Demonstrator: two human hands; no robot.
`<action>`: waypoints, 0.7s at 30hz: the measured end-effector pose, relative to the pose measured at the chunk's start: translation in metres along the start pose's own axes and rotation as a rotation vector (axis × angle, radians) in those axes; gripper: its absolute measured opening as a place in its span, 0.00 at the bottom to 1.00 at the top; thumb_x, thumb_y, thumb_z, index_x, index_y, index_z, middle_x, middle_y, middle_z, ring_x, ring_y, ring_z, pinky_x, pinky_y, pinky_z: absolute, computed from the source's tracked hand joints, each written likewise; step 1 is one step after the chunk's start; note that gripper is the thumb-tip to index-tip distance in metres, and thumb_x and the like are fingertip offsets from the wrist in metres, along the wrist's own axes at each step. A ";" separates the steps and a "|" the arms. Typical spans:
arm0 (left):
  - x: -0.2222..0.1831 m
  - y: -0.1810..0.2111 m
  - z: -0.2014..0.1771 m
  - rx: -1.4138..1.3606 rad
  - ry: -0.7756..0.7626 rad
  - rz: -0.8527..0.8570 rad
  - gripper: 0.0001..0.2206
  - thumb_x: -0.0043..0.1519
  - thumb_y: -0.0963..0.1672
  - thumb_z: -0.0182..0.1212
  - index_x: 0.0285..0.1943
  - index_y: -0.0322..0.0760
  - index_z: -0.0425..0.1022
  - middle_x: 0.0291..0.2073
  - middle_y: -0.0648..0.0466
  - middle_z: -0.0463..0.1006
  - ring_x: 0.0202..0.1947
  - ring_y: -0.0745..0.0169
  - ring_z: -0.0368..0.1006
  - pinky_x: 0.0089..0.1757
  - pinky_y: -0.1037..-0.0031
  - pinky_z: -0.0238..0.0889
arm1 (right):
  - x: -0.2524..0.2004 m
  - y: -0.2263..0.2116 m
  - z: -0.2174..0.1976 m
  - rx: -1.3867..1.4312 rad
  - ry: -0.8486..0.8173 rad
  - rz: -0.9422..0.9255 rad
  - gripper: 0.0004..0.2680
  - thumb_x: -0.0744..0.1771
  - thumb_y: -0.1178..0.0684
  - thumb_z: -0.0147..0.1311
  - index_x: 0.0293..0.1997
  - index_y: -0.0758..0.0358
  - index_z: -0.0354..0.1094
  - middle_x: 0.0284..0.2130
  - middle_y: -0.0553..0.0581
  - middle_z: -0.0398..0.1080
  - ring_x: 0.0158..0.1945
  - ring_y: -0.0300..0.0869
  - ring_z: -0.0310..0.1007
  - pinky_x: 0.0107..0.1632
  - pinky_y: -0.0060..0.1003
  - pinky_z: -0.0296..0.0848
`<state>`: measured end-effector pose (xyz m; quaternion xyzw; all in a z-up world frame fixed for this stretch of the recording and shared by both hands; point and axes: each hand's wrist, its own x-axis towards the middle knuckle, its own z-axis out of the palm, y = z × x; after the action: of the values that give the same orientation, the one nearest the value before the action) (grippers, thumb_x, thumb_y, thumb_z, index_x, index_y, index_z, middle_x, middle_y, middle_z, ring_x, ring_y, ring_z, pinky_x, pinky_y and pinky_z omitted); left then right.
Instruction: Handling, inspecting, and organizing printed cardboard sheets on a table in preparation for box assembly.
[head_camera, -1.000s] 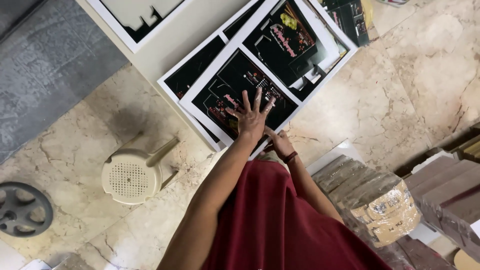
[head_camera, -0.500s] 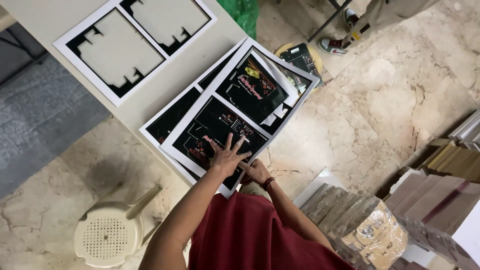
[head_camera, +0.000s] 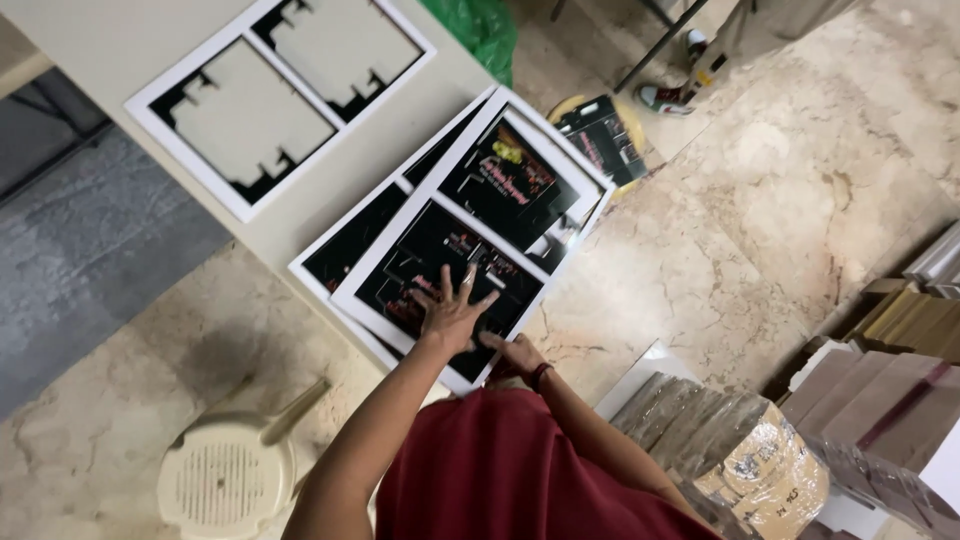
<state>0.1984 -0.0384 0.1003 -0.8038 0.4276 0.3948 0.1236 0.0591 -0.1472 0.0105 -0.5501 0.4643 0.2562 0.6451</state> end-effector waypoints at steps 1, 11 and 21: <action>0.005 0.000 0.002 -0.027 0.027 0.009 0.43 0.62 0.47 0.67 0.81 0.72 0.40 0.80 0.46 0.22 0.77 0.24 0.21 0.55 0.14 0.41 | -0.002 -0.004 0.003 -0.178 0.065 -0.037 0.25 0.63 0.37 0.60 0.36 0.84 0.71 0.34 0.81 0.72 0.42 0.64 0.75 0.49 0.56 0.74; 0.022 -0.002 0.019 -0.051 0.022 0.007 0.38 0.68 0.43 0.57 0.80 0.77 0.38 0.80 0.48 0.19 0.76 0.21 0.20 0.53 0.11 0.41 | -0.039 -0.034 0.029 0.386 0.034 -0.010 0.39 0.64 0.45 0.65 0.68 0.84 0.33 0.59 0.90 0.47 0.18 0.61 0.75 0.28 0.57 0.83; 0.041 -0.012 0.044 0.030 0.063 0.070 0.39 0.66 0.42 0.58 0.79 0.79 0.39 0.80 0.47 0.20 0.76 0.19 0.22 0.51 0.12 0.47 | -0.035 -0.049 0.004 0.260 0.217 0.005 0.30 0.62 0.31 0.65 0.47 0.81 0.70 0.31 0.75 0.72 0.31 0.62 0.79 0.40 0.62 0.80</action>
<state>0.1975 -0.0321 0.0394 -0.7984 0.4648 0.3671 0.1082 0.0864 -0.1496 0.0638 -0.4853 0.5618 0.1346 0.6563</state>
